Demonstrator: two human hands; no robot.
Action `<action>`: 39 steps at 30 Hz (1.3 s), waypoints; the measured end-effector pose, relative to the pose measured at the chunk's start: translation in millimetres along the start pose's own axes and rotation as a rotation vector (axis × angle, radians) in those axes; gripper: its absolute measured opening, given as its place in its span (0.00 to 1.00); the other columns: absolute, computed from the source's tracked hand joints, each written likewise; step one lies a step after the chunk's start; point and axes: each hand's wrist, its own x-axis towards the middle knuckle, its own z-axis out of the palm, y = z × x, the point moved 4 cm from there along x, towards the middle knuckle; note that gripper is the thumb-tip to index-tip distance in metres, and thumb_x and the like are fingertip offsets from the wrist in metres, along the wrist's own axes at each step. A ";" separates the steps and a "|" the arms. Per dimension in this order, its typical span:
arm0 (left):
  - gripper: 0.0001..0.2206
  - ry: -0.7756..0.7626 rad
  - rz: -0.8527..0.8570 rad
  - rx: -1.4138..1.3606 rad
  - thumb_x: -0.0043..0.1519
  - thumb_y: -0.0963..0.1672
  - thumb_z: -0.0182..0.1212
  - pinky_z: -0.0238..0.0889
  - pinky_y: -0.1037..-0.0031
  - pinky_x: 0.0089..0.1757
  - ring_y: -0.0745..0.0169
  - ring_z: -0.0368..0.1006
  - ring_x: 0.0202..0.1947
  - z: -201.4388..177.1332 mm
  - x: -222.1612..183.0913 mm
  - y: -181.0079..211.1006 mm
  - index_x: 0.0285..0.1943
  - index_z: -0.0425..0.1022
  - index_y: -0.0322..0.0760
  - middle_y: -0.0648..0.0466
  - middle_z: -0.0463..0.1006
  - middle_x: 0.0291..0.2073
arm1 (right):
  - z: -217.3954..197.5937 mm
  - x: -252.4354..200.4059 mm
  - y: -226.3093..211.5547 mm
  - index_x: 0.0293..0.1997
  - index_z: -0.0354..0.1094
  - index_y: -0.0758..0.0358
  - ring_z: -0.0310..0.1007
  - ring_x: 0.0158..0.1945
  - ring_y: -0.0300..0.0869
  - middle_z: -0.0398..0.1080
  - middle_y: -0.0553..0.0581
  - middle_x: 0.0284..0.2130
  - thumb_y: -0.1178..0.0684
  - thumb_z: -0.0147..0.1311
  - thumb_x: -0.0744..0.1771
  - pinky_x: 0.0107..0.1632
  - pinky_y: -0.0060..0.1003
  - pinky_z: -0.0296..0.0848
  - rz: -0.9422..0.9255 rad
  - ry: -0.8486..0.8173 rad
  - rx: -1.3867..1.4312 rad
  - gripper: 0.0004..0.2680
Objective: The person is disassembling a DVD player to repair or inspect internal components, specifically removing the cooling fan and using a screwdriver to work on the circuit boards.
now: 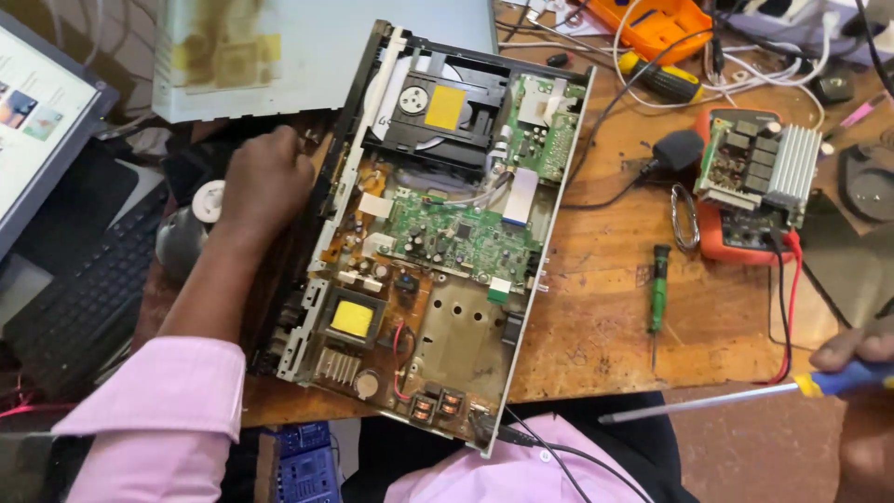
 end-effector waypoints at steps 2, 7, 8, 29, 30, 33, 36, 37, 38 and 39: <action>0.06 -0.062 -0.215 -0.109 0.74 0.40 0.59 0.71 0.59 0.35 0.50 0.75 0.36 -32.6 -25.5 34.8 0.42 0.72 0.34 0.43 0.79 0.38 | 74.7 60.9 -40.1 0.63 0.73 0.66 0.88 0.59 0.61 0.84 0.74 0.49 0.50 0.64 0.72 0.58 0.48 0.95 -0.056 -0.366 0.244 0.14; 0.05 -0.158 -0.306 -0.808 0.71 0.38 0.57 0.85 0.72 0.33 0.58 0.82 0.30 -51.9 -130.2 145.2 0.49 0.79 0.34 0.47 0.84 0.34 | 237.8 31.1 -146.0 0.74 0.61 0.56 0.84 0.55 0.50 0.74 0.52 0.44 0.46 0.56 0.74 0.48 0.31 0.83 0.325 0.737 0.146 0.19; 0.05 -0.161 -0.300 -0.805 0.71 0.38 0.57 0.85 0.72 0.33 0.58 0.82 0.30 -31.8 -146.2 157.6 0.49 0.79 0.34 0.47 0.84 0.34 | 240.3 25.8 -140.2 0.74 0.61 0.56 0.84 0.55 0.50 0.74 0.52 0.44 0.46 0.56 0.74 0.48 0.31 0.83 0.323 0.743 0.148 0.19; 0.07 -0.563 -0.534 -1.631 0.64 0.37 0.66 0.81 0.66 0.35 0.38 0.87 0.35 73.7 -218.8 210.6 0.48 0.77 0.22 0.32 0.87 0.35 | 230.3 -18.1 -114.2 0.71 0.63 0.58 0.81 0.49 0.56 0.69 0.56 0.39 0.46 0.56 0.73 0.42 0.39 0.80 0.469 0.731 0.330 0.17; 0.07 -0.573 -0.512 -1.634 0.65 0.36 0.65 0.81 0.67 0.35 0.38 0.87 0.34 73.1 -218.9 211.4 0.48 0.77 0.21 0.31 0.86 0.35 | 229.1 -17.9 -115.3 0.71 0.63 0.57 0.80 0.49 0.56 0.68 0.56 0.38 0.46 0.56 0.73 0.40 0.41 0.78 0.481 0.729 0.306 0.18; 0.06 -0.602 -0.493 -1.635 0.66 0.36 0.65 0.81 0.67 0.34 0.38 0.87 0.34 71.9 -219.7 212.3 0.48 0.78 0.21 0.30 0.85 0.34 | 230.8 -15.8 -117.9 0.71 0.63 0.57 0.80 0.48 0.56 0.67 0.57 0.38 0.45 0.55 0.73 0.39 0.42 0.77 0.485 0.727 0.286 0.17; 0.06 -0.619 -0.453 -1.637 0.67 0.37 0.64 0.82 0.67 0.35 0.38 0.87 0.35 69.8 -221.2 212.4 0.49 0.77 0.21 0.31 0.85 0.35 | 231.1 -15.5 -117.6 0.70 0.64 0.57 0.81 0.47 0.55 0.69 0.57 0.37 0.46 0.57 0.73 0.39 0.41 0.78 0.457 0.713 0.294 0.17; 0.06 -0.618 -0.410 -1.640 0.67 0.37 0.63 0.82 0.68 0.35 0.41 0.87 0.35 68.2 -221.0 212.5 0.49 0.77 0.21 0.32 0.86 0.35 | 230.9 -15.1 -116.9 0.70 0.64 0.57 0.82 0.47 0.55 0.70 0.57 0.37 0.45 0.58 0.72 0.38 0.40 0.79 0.437 0.698 0.300 0.18; 0.06 -0.617 -0.410 -1.640 0.67 0.37 0.63 0.82 0.68 0.35 0.41 0.87 0.35 70.6 -222.9 210.5 0.49 0.77 0.21 0.32 0.86 0.35 | 229.2 -16.6 -117.2 0.70 0.64 0.57 0.82 0.47 0.55 0.70 0.57 0.37 0.45 0.58 0.72 0.38 0.40 0.79 0.437 0.697 0.300 0.18; 0.05 -0.613 -0.378 -1.602 0.68 0.36 0.62 0.82 0.69 0.35 0.45 0.86 0.34 72.5 -224.4 208.7 0.48 0.78 0.21 0.34 0.86 0.35 | 227.3 -18.7 -116.9 0.71 0.63 0.58 0.81 0.48 0.58 0.68 0.59 0.38 0.46 0.56 0.73 0.39 0.42 0.78 0.470 0.693 0.248 0.18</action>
